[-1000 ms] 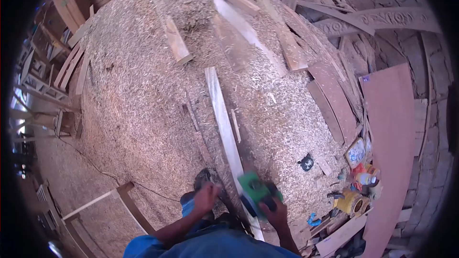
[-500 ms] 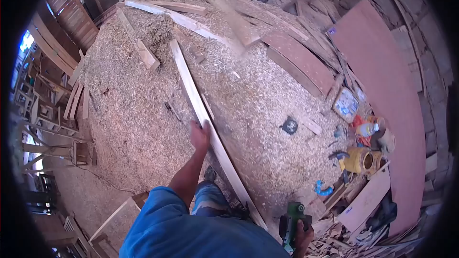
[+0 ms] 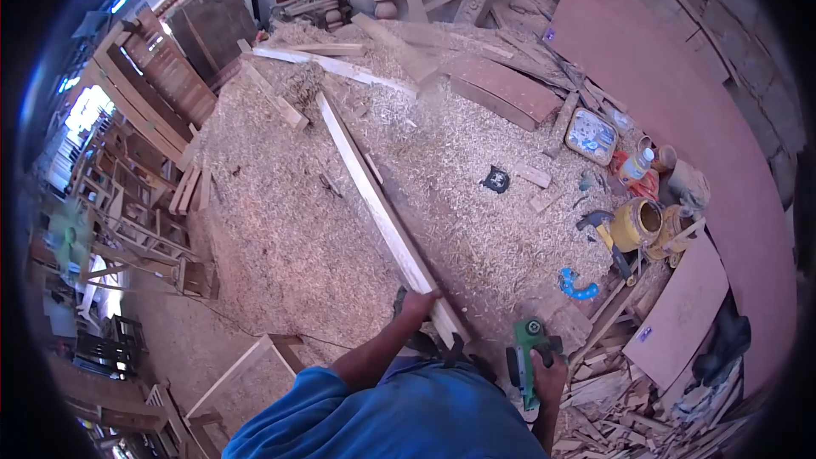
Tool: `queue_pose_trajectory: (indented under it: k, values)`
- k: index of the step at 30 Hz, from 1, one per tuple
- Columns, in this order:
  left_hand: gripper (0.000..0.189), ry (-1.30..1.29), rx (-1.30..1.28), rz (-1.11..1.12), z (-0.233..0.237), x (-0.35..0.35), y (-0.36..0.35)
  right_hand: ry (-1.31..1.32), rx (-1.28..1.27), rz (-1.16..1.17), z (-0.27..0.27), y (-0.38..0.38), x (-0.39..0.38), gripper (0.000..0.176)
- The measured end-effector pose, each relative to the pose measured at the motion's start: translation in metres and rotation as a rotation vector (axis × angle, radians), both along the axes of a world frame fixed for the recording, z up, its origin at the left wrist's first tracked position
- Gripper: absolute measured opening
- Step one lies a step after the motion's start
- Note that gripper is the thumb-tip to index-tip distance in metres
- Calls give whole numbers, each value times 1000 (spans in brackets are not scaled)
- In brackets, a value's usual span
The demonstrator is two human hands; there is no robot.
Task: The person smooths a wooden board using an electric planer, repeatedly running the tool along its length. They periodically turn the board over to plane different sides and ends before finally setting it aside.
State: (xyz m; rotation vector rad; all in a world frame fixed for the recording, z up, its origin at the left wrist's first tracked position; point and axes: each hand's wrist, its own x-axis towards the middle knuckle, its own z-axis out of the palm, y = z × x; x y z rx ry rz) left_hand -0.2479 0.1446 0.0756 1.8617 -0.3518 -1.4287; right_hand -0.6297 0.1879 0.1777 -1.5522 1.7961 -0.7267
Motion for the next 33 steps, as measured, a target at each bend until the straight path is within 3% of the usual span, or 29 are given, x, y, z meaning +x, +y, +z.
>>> queue_pose_trajectory:
  k: [4, 6, 9, 10, 12, 16, 26, 28, 33]
  values:
    - [48, 451, -335, 303, 114, -24, -1, -111, 144, -11, -17, -9, -15, 39]
    - [41, 540, -527, 478, 174, -31, -10, -166, 129, -5, -41, -15, -20, 41]
    - [46, 533, -646, 531, 243, -21, -19, -75, -95, 46, -59, -20, -13, 38]
    - [47, 513, -694, 549, 256, -17, -20, -71, -39, 36, -65, -20, -14, 39]
    - [46, 578, -760, 541, 258, -1, -21, -72, 68, 15, -74, -22, -13, 41]
    - [41, 684, -871, 565, 269, 16, -35, -44, 30, -10, -67, -15, -12, 47]
    - [37, 633, -984, 533, 255, 65, -64, -41, 5, -71, -57, -7, -11, 48]
    - [28, 617, -959, 601, 280, 52, -61, -55, -5, -94, -60, -8, -10, 48]
    - [26, 646, -984, 546, 292, 54, -54, -85, 45, -113, -59, -13, -3, 51]
